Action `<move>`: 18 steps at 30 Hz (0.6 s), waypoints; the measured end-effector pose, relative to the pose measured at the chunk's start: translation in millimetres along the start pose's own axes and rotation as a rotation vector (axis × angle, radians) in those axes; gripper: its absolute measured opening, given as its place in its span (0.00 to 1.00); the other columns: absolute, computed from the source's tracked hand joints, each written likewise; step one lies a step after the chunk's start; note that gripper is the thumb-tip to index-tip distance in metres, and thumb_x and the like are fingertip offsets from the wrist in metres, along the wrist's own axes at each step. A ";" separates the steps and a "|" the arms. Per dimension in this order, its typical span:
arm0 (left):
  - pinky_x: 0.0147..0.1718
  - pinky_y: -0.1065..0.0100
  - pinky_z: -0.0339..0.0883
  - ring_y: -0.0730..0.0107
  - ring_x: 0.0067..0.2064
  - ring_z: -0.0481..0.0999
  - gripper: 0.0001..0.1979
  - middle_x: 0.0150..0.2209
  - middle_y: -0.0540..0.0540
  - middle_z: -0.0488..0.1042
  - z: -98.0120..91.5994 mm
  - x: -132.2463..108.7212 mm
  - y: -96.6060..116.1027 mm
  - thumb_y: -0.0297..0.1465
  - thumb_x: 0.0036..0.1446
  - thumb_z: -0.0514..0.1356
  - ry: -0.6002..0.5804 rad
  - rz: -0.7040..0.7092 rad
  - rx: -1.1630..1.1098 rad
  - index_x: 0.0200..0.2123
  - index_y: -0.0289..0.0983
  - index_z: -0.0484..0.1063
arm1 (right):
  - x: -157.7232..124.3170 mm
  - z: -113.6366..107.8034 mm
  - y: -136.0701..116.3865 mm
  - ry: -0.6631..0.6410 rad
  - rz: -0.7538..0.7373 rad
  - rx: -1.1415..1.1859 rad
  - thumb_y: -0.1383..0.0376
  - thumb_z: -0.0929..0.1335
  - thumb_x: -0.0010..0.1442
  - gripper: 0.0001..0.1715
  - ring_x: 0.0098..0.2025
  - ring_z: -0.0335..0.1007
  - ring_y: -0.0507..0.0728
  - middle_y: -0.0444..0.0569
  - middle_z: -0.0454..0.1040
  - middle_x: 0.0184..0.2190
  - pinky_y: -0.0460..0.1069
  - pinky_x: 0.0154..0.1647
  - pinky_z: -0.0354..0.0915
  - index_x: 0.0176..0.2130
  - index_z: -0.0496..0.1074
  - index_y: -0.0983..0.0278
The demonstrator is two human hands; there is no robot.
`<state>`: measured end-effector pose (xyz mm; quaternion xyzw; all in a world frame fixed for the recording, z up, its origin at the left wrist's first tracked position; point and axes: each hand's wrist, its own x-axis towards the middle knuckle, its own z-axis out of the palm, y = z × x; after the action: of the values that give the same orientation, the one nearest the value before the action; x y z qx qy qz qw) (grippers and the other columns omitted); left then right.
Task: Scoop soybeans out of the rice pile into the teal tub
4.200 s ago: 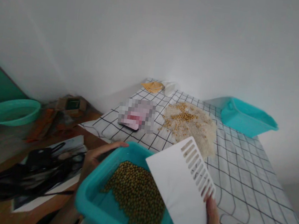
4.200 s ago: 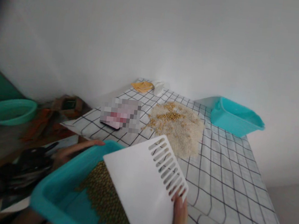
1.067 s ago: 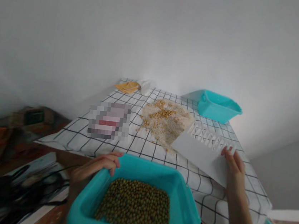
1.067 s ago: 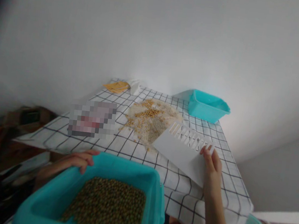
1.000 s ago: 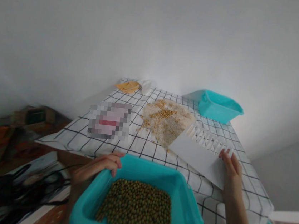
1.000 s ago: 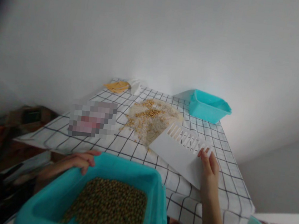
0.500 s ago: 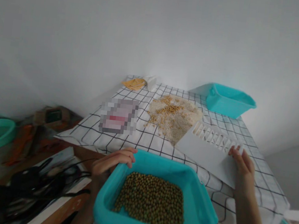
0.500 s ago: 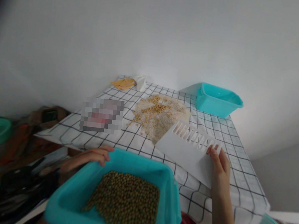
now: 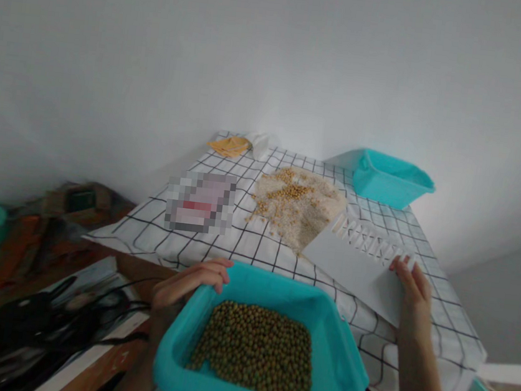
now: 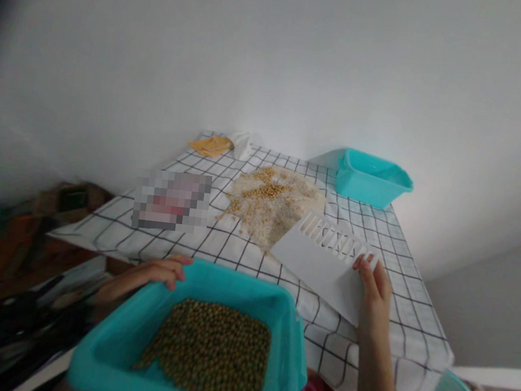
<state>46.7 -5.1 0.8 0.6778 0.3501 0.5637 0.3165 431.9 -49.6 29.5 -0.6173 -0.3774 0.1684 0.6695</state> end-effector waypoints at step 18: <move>0.50 0.66 0.77 0.55 0.46 0.86 0.17 0.33 0.47 0.82 2.6 -0.7 1.1 0.34 0.73 0.58 0.018 0.080 -0.030 0.29 0.41 0.75 | -5.8 5.2 -4.0 -0.077 0.153 0.093 0.44 0.79 0.53 0.24 0.39 0.68 0.58 0.43 0.76 0.35 0.49 0.41 0.62 0.32 0.74 0.59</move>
<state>49.2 -6.4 0.9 0.6814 0.3169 0.5871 0.3009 423.4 -50.7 31.4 -0.6058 -0.3463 0.2601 0.6674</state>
